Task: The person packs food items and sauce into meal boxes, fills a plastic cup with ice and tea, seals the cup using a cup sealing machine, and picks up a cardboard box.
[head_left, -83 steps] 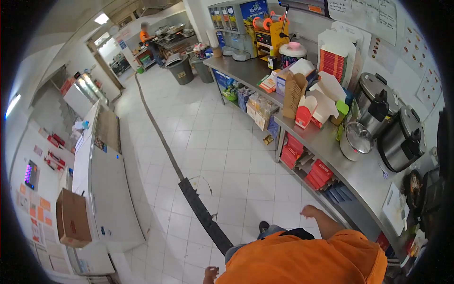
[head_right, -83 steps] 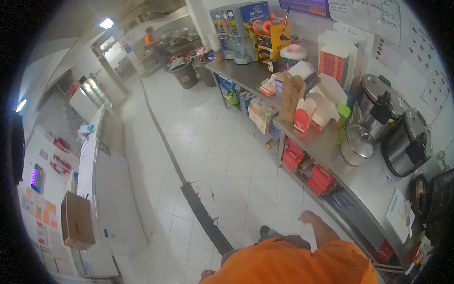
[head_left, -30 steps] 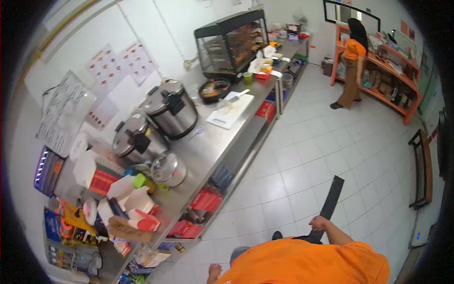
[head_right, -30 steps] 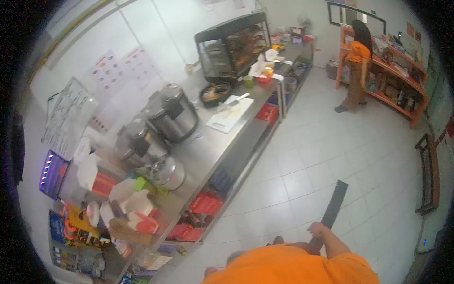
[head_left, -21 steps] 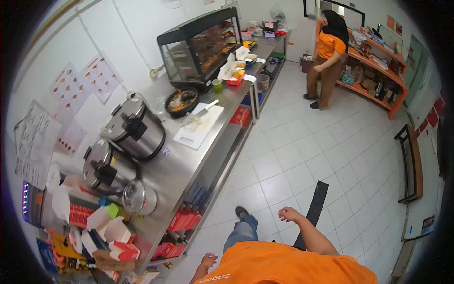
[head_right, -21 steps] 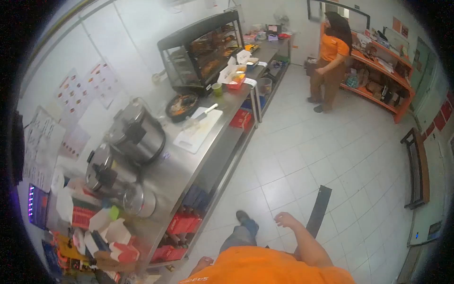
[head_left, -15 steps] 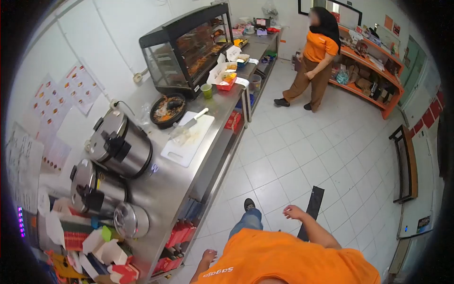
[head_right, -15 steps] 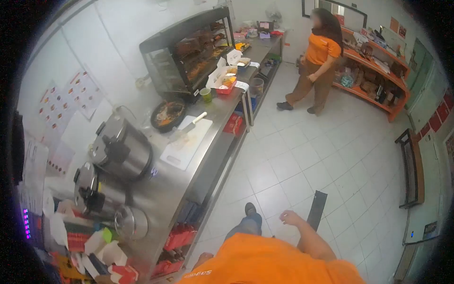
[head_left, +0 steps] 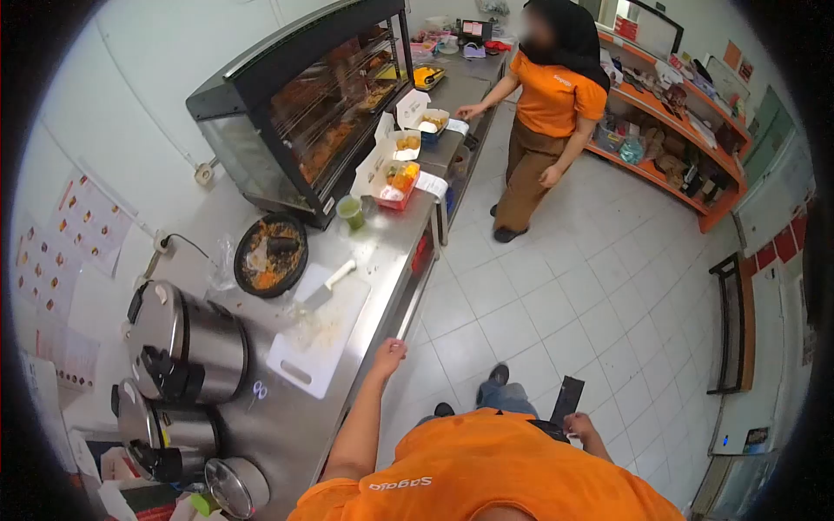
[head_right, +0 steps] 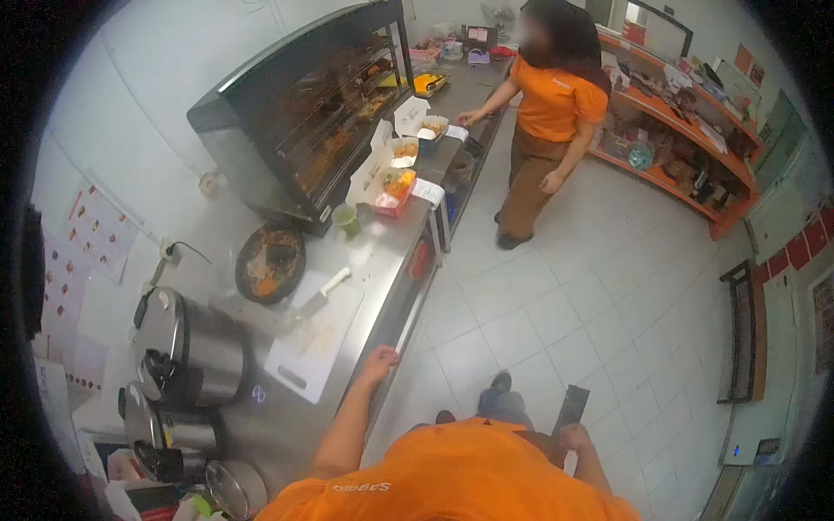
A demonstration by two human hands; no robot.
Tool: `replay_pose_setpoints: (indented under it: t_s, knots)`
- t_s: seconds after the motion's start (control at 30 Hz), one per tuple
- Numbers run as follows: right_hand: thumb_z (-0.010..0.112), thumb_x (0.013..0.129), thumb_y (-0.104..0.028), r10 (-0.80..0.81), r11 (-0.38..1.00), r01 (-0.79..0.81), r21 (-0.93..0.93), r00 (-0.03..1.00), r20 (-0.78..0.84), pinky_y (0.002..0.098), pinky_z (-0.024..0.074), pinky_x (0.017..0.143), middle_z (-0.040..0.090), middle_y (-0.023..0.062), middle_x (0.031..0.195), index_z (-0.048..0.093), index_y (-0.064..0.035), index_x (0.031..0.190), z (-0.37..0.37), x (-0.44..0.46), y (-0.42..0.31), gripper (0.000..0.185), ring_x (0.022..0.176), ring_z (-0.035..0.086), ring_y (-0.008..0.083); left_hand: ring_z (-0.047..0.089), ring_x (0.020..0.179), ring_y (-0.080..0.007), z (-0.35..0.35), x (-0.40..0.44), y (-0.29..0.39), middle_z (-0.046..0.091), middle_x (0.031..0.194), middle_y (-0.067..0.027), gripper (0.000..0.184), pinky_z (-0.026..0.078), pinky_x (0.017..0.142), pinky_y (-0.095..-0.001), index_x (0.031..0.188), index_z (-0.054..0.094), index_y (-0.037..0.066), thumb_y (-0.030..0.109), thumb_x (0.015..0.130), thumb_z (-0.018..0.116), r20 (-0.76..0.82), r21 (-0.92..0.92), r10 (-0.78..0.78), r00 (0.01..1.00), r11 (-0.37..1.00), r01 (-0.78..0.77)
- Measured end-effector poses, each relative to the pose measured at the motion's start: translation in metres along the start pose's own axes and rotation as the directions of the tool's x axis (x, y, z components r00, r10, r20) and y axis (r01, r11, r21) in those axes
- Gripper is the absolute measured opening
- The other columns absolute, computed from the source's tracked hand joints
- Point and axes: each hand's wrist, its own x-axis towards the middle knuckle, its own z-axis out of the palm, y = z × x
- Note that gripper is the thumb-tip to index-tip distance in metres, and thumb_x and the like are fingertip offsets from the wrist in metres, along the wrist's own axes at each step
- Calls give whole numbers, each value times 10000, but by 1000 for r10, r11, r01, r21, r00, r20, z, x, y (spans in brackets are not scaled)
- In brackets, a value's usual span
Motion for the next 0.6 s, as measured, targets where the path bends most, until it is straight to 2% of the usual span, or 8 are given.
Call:
replay_pose_setpoints:
  t_s: [0.17,0.3,0.33,0.4,0.47,0.5,0.53,0.6]
  knots:
    - [660,825,-196,-117,931,152,-333,985,125,480,557,821,733,180,1023,737,-50,950,-62,50,-84,206,961,694,380,695,835,-172,32,76,70,722,931,-48,221,509,683,-302,1080,636,72,213,920,692,-22,-80,-136,990,988,134]
    - [605,865,-120,-248,762,315,-565,949,194,485,556,844,726,216,1021,736,6,991,-199,59,-277,221,972,696,390,690,847,-141,65,86,97,725,949,-32,135,498,683,-295,1058,638,102,176,946,648,-43,-208,-346,937,920,331]
    - [589,861,-95,-151,720,276,-637,958,244,462,565,804,730,211,981,751,-32,910,-161,167,-158,181,941,703,385,690,850,-137,71,88,106,725,956,-30,123,498,681,-296,1060,636,107,162,950,635,-32,-257,-384,923,895,364]
    - [591,913,-165,-105,944,156,-289,978,183,398,552,617,723,184,883,722,-15,961,-185,258,-128,205,695,678,281,689,853,-134,83,109,128,723,971,-31,127,499,672,-292,1079,627,109,142,957,614,-43,-339,-405,913,866,368]
    - [595,941,-193,-32,998,37,-47,995,99,352,543,513,715,173,823,705,-15,963,-213,339,-126,210,559,659,209,687,854,-135,91,123,145,719,989,-37,155,498,657,-282,1112,614,102,128,960,599,-86,-403,-408,909,849,342]
    - [589,945,-261,-251,927,275,-257,960,123,419,575,614,724,193,846,700,-13,995,-236,368,-146,276,688,714,300,687,853,-136,92,131,150,718,992,-42,168,497,650,-276,1127,606,94,128,962,600,-118,-428,-380,917,853,298]
    - [635,913,-342,-251,817,288,-500,958,142,479,570,789,728,221,946,693,-20,1026,-273,372,-216,345,909,706,404,686,852,-138,92,145,156,716,996,-46,181,497,643,-271,1141,599,87,128,965,600,-151,-457,-356,922,852,254]
    - [708,857,-398,-267,872,277,-403,960,81,495,529,900,692,256,1081,696,-29,1042,-321,392,-333,413,1053,648,441,680,840,-140,94,171,171,708,1007,-61,204,501,635,-263,1160,586,63,118,965,602,-228,-547,-346,910,819,174]
